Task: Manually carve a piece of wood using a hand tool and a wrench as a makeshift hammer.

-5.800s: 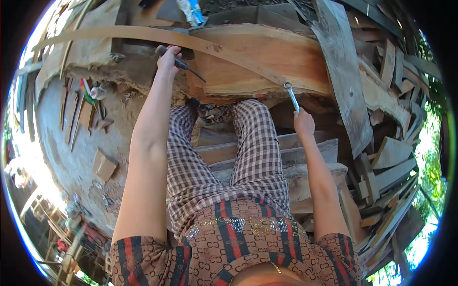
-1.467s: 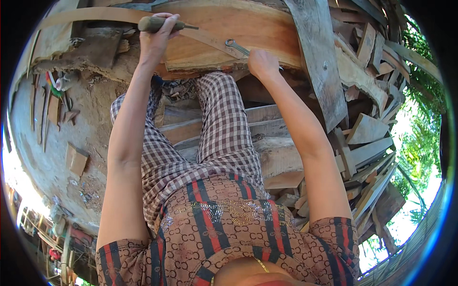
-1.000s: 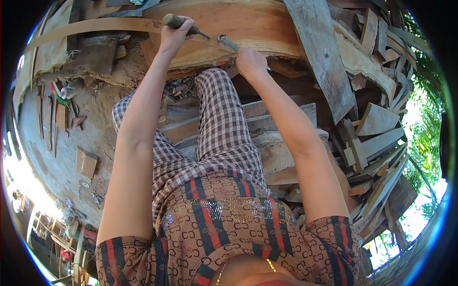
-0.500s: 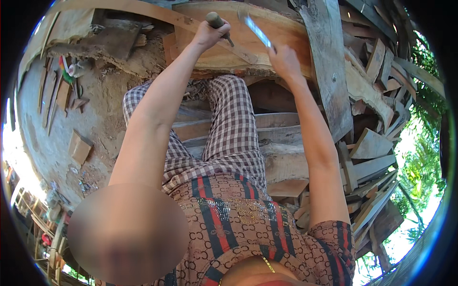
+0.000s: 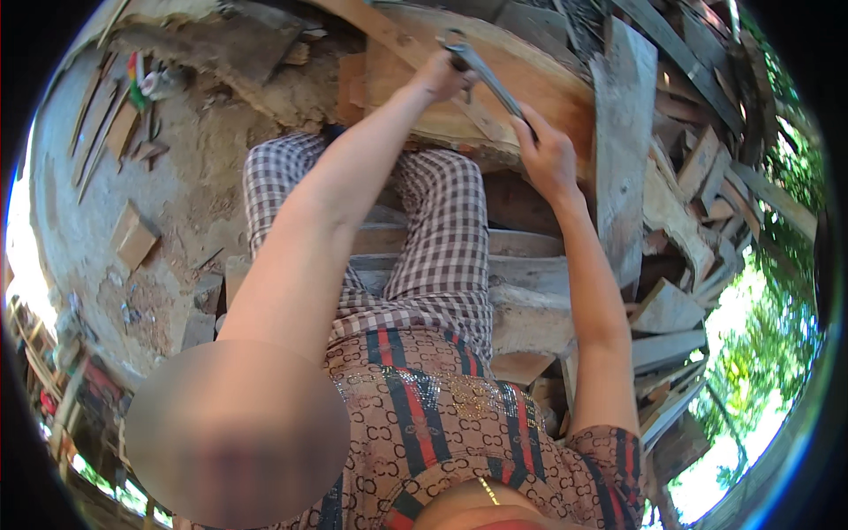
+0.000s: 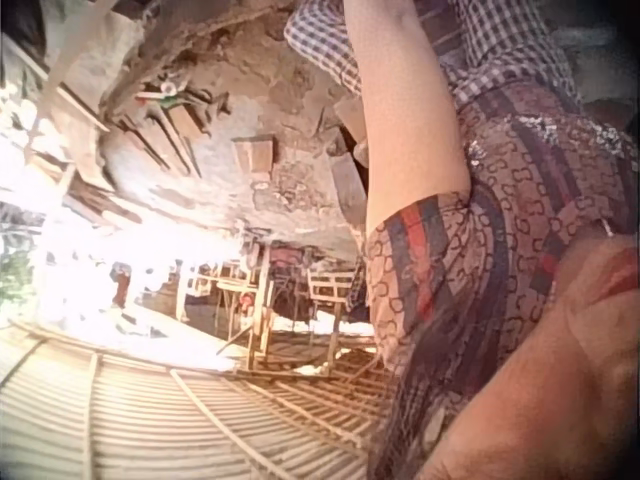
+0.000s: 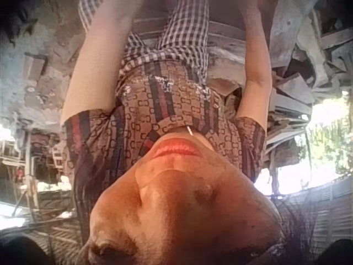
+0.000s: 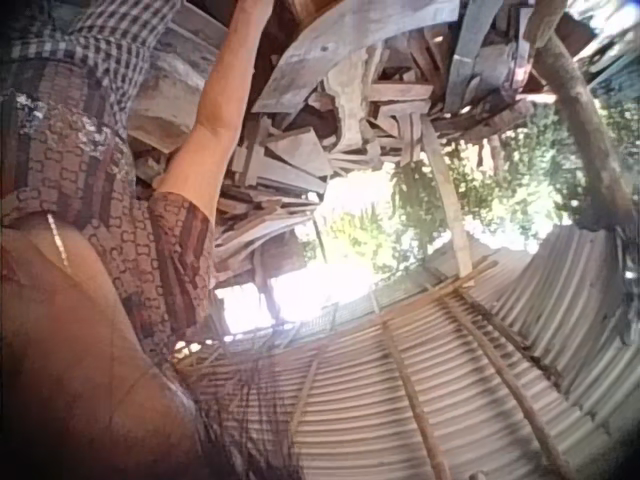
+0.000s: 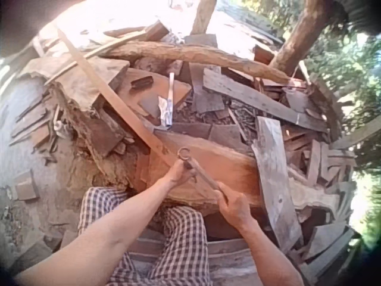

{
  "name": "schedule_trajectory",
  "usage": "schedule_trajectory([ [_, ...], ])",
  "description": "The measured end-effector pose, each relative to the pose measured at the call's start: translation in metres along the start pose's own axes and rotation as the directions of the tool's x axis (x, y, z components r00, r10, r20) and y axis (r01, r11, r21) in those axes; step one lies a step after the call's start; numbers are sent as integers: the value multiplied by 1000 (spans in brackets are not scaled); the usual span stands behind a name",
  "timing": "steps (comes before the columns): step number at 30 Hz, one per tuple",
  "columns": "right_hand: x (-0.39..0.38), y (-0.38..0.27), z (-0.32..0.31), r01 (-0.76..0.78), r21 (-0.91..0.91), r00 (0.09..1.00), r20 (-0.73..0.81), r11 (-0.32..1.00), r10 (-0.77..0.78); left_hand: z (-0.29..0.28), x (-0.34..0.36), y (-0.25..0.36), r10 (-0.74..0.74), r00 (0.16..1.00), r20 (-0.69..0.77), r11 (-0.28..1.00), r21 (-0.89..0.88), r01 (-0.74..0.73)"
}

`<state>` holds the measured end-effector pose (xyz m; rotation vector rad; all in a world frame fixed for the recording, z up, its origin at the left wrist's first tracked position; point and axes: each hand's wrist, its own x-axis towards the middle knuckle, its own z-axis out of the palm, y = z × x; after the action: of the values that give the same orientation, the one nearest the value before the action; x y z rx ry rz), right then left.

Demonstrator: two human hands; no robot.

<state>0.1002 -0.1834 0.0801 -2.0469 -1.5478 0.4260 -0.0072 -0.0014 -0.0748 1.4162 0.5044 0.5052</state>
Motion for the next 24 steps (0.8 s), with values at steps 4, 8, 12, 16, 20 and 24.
schedule_trajectory([
  [4, -43, 2, 2, -204, 132, 965, -141, 970, 222, 20, -9, 26, -87, 990, -108, 988, 122, 100],
  [8, -70, 41, 24, -408, -79, 913, -10, 910, 408, 24, -21, 26, -164, 971, -174, 978, 104, 184],
  [12, -82, 75, 37, -413, -428, 818, 215, 804, 534, 45, -34, 37, -46, 974, -224, 970, 223, 97],
  [16, -74, 82, 45, -419, -451, 757, 305, 788, 578, 50, -39, 44, -120, 966, -229, 979, 136, 154],
  [20, -49, 52, 48, -357, -537, 755, 317, 765, 574, 45, -38, 40, -126, 965, -228, 970, 177, 168],
  [24, -20, 35, 50, -190, -675, 763, 356, 713, 540, 47, -33, 39, -105, 968, -227, 964, 217, 156],
])
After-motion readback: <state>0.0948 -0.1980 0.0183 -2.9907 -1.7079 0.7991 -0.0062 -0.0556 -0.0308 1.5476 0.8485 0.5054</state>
